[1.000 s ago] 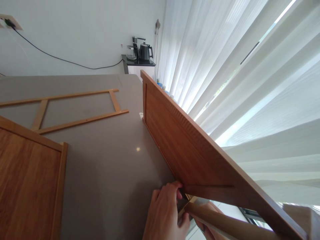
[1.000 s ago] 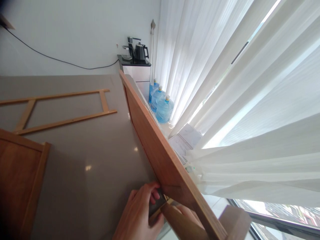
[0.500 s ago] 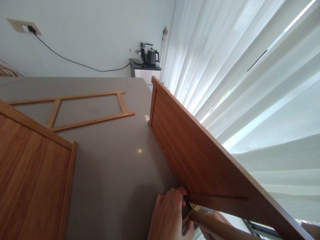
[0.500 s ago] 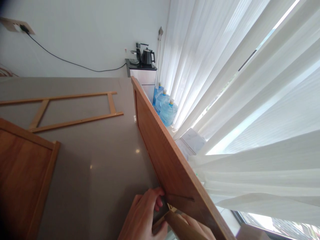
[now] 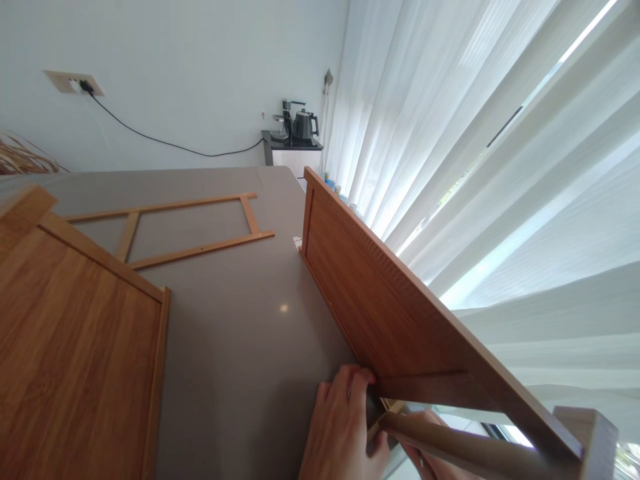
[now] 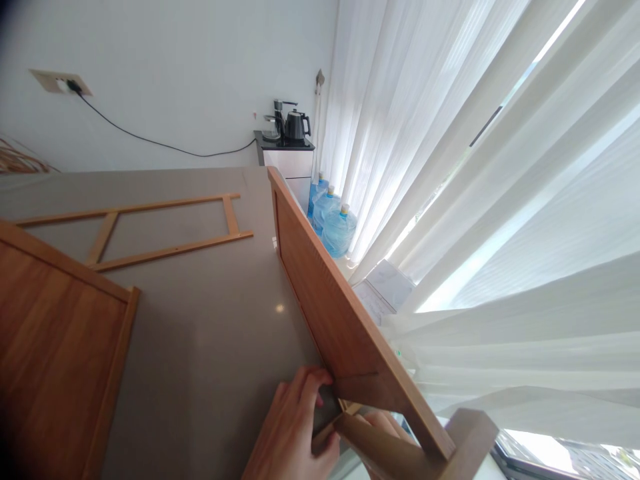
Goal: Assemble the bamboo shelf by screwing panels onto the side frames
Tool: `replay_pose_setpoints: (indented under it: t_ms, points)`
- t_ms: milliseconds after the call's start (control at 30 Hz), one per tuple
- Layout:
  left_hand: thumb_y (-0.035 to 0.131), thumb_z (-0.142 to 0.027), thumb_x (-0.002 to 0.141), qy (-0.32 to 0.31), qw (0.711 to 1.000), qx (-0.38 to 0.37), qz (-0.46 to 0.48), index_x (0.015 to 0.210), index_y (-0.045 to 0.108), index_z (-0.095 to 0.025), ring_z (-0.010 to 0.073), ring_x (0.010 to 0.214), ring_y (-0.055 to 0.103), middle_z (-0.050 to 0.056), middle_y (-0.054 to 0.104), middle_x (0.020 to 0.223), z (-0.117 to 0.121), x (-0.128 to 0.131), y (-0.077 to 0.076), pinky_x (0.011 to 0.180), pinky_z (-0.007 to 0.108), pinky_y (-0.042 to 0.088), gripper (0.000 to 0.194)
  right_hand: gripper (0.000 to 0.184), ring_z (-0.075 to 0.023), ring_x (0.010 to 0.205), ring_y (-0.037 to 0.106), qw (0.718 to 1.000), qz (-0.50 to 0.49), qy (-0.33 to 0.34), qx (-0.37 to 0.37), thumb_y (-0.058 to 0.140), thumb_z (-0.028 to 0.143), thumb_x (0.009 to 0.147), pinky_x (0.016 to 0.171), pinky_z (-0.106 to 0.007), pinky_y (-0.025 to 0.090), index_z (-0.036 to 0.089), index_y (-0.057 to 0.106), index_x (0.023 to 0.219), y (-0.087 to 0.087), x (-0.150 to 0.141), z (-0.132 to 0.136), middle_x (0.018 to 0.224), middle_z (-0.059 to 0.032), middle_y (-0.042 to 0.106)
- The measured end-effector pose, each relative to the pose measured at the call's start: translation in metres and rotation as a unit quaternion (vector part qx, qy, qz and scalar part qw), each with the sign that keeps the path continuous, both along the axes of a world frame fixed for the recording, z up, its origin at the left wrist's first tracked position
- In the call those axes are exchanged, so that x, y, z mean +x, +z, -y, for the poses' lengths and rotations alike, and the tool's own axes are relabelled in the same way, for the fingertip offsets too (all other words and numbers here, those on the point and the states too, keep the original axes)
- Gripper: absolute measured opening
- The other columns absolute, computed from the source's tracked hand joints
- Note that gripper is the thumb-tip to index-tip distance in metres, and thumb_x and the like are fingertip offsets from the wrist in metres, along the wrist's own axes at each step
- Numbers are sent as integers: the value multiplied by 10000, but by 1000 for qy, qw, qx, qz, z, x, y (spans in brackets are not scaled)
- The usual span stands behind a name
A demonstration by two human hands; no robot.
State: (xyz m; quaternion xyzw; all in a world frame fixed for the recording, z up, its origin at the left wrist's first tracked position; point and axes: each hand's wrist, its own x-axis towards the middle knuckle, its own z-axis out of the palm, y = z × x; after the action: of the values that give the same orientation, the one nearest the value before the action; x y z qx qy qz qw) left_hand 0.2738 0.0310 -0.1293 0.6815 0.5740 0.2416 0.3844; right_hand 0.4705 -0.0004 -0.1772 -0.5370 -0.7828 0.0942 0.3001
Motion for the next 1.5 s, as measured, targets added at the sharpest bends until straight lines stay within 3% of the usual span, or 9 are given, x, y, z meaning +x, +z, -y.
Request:
replay_pose_setpoints:
  t_ms: [100, 167, 267, 367, 500, 733, 1000, 1233, 1500]
  points:
    - [609, -32, 675, -12, 1000, 3, -6, 1216, 579, -231, 276, 1060, 569, 68, 618, 1179, -1, -2, 4, 980, 426, 429, 577, 366, -185, 644, 710, 998, -10, 18, 64, 391, 303, 1057, 589, -247, 607, 283, 756, 1048, -16, 7, -1, 765, -30, 725]
    - [598, -42, 698, -14, 1000, 3, -13, 1228, 567, -230, 276, 1072, 563, 66, 614, 1181, 0, -3, 6, 974, 429, 429, 563, 335, -177, 679, 734, 996, 13, 45, 75, 425, 262, 1040, 612, -221, 610, 282, 756, 1087, -18, 14, 0, 802, -16, 747]
    - [591, -69, 753, -19, 1000, 6, -18, 1230, 556, -211, 279, 1073, 560, 70, 624, 1136, 2, -5, 7, 964, 437, 430, 499, 321, -201, 879, 765, 994, 74, 77, 9, 469, 240, 1032, 782, -250, 629, 283, 712, 1238, -1, 15, 3, 987, -27, 775]
    - [604, -96, 782, -15, 1000, 14, -4, 1217, 553, -202, 275, 1077, 562, 73, 615, 1146, 2, -6, 9, 967, 437, 428, 450, 324, -210, 919, 760, 991, 94, 89, 8, 433, 245, 1065, 804, -278, 633, 282, 663, 1291, 27, 3, 3, 1023, -44, 765]
    - [626, -121, 795, -2, 1000, 16, 2, 1258, 522, -199, 263, 1043, 583, 81, 597, 1209, 3, -6, 14, 937, 420, 445, 481, 324, -212, 838, 744, 992, 90, 82, 25, 354, 271, 1098, 726, -302, 629, 227, 674, 1089, 47, -12, 0, 915, -59, 728]
    - [663, -136, 795, 22, 998, 49, 14, 1083, 555, -182, 282, 1018, 617, 82, 619, 1108, 5, -4, 28, 904, 434, 484, 311, 253, -194, 760, 689, 996, 71, 45, -5, 391, 274, 1091, 659, -311, 573, 226, 625, 1009, 42, -17, 3, 857, -32, 632]
    - [667, -119, 807, 30, 993, 94, 69, 1105, 527, -194, 202, 1026, 633, 38, 610, 1069, 5, 3, 16, 935, 342, 507, 339, 240, -165, 695, 657, 999, 38, 14, 9, 401, 242, 1075, 616, -275, 548, 225, 603, 947, 39, -27, 5, 817, -14, 597]
    - [678, -108, 778, 23, 992, 79, 91, 1011, 513, -205, 173, 934, 618, 26, 610, 1043, 2, 0, 14, 858, 304, 510, 301, 270, -169, 677, 658, 999, 33, 7, 10, 384, 288, 1089, 601, -282, 538, 234, 626, 982, 39, -25, 9, 809, -11, 594]
    - [668, -109, 759, 32, 994, 39, 94, 1006, 459, -217, 187, 940, 628, 16, 605, 1037, 1, -1, 23, 843, 312, 483, 341, 225, -151, 691, 668, 999, 23, 23, 0, 416, 299, 1089, 625, -250, 550, 246, 629, 1041, 36, -18, 8, 825, -6, 609]
